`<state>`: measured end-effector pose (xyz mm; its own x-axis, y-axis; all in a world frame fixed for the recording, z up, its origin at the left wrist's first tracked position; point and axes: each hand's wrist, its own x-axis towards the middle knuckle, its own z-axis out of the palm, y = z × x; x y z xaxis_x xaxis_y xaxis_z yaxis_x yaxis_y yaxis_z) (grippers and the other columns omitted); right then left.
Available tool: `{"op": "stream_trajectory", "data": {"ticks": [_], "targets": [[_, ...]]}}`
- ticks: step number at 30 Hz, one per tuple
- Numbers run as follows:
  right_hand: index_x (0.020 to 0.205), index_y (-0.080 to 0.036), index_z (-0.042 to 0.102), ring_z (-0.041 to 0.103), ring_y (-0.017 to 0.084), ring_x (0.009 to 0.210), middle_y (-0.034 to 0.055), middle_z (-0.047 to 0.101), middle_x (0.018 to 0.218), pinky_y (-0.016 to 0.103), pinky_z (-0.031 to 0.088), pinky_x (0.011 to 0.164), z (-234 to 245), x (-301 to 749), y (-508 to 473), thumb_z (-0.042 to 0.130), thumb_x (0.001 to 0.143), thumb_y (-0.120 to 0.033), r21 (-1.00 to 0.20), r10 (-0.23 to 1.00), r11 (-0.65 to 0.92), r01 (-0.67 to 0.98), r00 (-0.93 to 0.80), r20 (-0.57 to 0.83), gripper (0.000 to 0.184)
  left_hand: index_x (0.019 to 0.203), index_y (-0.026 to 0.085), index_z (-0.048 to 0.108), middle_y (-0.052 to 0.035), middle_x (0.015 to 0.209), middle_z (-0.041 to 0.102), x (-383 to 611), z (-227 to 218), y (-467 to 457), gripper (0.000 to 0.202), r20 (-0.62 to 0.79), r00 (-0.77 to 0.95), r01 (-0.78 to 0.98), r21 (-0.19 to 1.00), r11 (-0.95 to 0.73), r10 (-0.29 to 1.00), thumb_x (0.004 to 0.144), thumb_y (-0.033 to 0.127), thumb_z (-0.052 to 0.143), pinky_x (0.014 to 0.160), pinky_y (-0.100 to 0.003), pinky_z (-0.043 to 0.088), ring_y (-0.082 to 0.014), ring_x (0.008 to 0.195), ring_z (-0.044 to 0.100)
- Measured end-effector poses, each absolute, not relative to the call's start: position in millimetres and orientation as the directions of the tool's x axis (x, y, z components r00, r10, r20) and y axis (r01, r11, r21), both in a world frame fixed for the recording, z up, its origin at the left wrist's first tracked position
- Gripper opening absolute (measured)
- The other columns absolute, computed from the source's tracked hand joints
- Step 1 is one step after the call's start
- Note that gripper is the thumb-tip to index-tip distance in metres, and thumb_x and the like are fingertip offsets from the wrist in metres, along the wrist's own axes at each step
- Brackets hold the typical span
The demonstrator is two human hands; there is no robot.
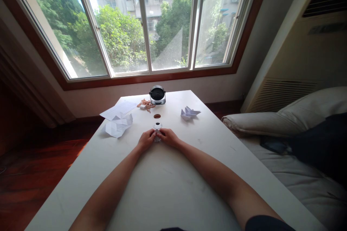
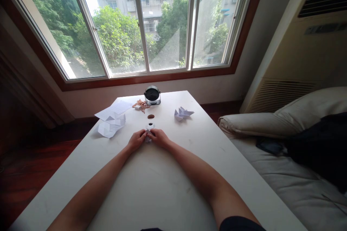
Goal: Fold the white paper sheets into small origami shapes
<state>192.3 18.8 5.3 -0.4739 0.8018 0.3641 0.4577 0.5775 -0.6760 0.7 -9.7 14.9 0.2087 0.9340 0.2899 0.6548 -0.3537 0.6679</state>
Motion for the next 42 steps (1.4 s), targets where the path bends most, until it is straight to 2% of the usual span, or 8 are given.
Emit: {"op": "stream_trajectory", "data": {"ticks": [28,42], "targets": [[0.072,-0.018,0.058,0.047,0.014,0.064,0.0002,0.062,0.070,0.024,0.034,0.062,8.9,192.8,16.4,0.056,0.091,-0.041,-0.682,0.807,0.569,0.460,-0.471,0.355,0.031,0.087,0.021,0.066,-0.0012,0.078,0.069,2.5,20.2,-12.7,0.028,0.261,0.186,0.662,0.679,-0.318,0.947,0.092,0.041,0.048,0.068,-0.024,0.043,-0.0168,0.074,0.060],[0.072,-0.018,0.056,0.047,0.013,0.063,0.0000,0.062,0.070,0.024,0.033,0.061,9.2,192.5,16.6,0.053,0.093,-0.042,-0.676,0.804,0.573,0.462,-0.477,0.355,0.031,0.089,0.021,0.066,-0.0007,0.077,0.068,-1.0,14.9,-9.0,0.028,0.295,0.212,0.655,0.665,-0.360,0.931,0.094,0.039,0.046,0.066,-0.024,0.041,-0.0159,0.071,0.059]]}}
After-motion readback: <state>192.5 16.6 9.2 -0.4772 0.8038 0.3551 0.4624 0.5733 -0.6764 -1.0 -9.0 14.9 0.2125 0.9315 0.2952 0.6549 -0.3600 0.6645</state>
